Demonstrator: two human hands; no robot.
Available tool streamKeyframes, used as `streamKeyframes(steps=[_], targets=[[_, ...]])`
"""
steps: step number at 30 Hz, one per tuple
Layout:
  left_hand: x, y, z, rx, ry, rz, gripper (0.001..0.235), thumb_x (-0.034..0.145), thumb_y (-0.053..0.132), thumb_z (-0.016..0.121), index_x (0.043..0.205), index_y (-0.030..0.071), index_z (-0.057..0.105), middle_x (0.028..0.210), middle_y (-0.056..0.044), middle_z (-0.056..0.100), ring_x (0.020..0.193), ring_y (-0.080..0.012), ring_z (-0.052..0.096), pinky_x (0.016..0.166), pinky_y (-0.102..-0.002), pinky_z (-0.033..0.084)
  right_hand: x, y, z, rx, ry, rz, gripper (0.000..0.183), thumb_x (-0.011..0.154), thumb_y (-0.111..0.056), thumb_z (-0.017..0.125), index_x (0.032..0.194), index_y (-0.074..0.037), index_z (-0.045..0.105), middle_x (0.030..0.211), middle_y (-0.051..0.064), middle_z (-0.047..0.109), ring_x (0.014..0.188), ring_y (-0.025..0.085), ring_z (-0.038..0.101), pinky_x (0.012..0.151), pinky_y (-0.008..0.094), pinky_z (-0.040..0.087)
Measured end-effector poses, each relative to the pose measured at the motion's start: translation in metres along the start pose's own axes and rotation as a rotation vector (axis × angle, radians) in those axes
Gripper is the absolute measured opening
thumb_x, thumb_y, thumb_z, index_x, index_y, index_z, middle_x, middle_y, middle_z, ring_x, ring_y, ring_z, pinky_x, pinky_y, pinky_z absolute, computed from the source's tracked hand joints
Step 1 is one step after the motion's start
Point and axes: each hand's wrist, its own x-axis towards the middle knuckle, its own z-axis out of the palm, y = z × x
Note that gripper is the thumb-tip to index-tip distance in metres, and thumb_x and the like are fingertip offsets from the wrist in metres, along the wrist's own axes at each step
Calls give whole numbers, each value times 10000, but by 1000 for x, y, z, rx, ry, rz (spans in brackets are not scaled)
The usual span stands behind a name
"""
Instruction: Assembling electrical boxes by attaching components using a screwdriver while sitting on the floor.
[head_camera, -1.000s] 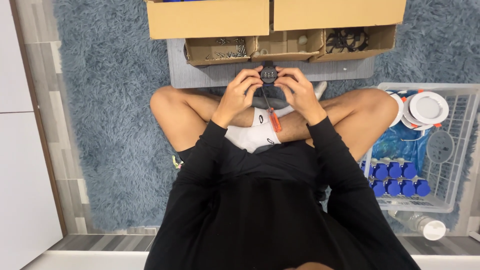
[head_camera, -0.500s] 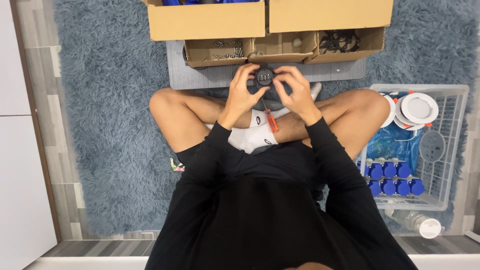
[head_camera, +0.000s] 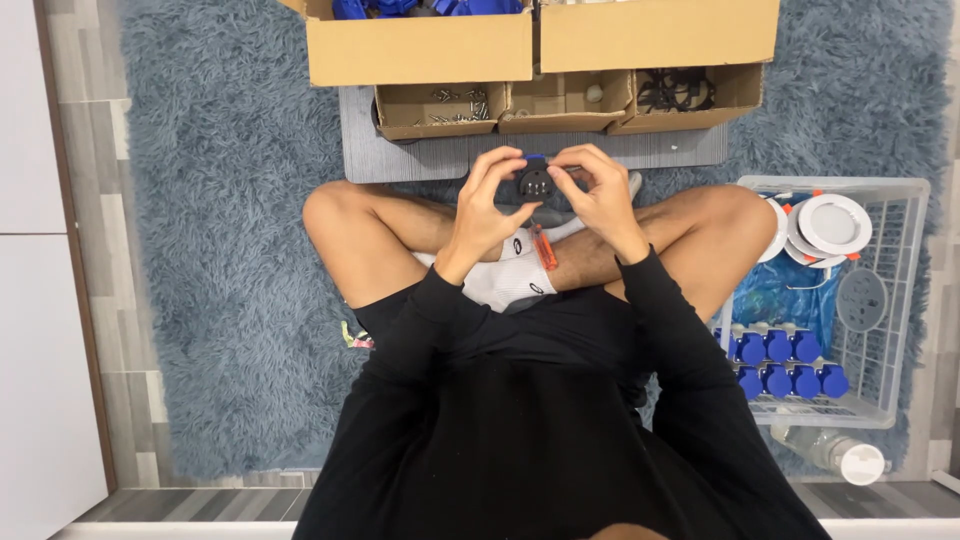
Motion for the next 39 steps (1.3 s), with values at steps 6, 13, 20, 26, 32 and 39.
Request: streamKeyframes(steps=[6,13,20,26,32,39], targets=[[-1,14,-6,-70,-13,-7,586,736,-16,999,1268,13,756,1322,-131,680,1171,-317,742,961,-340,679,-7,-1,-6,119,-25,59,72,1046,26,796,1115,6,799,1058,159,756,983,219,747,810,351,650],[-8,35,-13,-54,-2,-6,549,766,72,994,1267,60,770,1264,-106,720,1148,-293,756,923,-362,691,-15,-25,-11,189,-79,213,115,1032,33,793,1145,13,781,1056,145,770,1028,181,730,920,347,641],[-31,32,-19,-263,-6,-172,236,981,22,824,1215,48,804,1173,-116,764,1037,-283,796,851,-342,687,-20,-43,-13,220,-148,299,149,1008,39,796,1150,-1,777,1039,127,785,1010,146,714,915,341,645],[-52,14,-16,-469,-5,-324,197,946,-36,845,1137,13,845,1047,-114,772,939,-178,791,804,-276,684,-14,-48,-14,245,-235,374,172,985,34,811,1152,5,779,1011,109,790,984,142,742,915,340,661],[-76,17,-7,-759,26,-631,446,1062,24,683,1503,22,616,1283,-75,669,1075,-84,723,904,-201,666,3,-69,-10,211,-329,382,131,1004,-25,817,1129,-23,777,965,94,781,974,136,729,919,335,653],[-129,-14,0,-1494,13,-745,658,1072,76,620,1692,101,401,1652,-233,531,1430,-375,620,1146,-498,598,46,-102,-15,103,-644,328,145,1045,-109,766,1139,-2,740,975,190,776,921,282,764,864,447,665]])
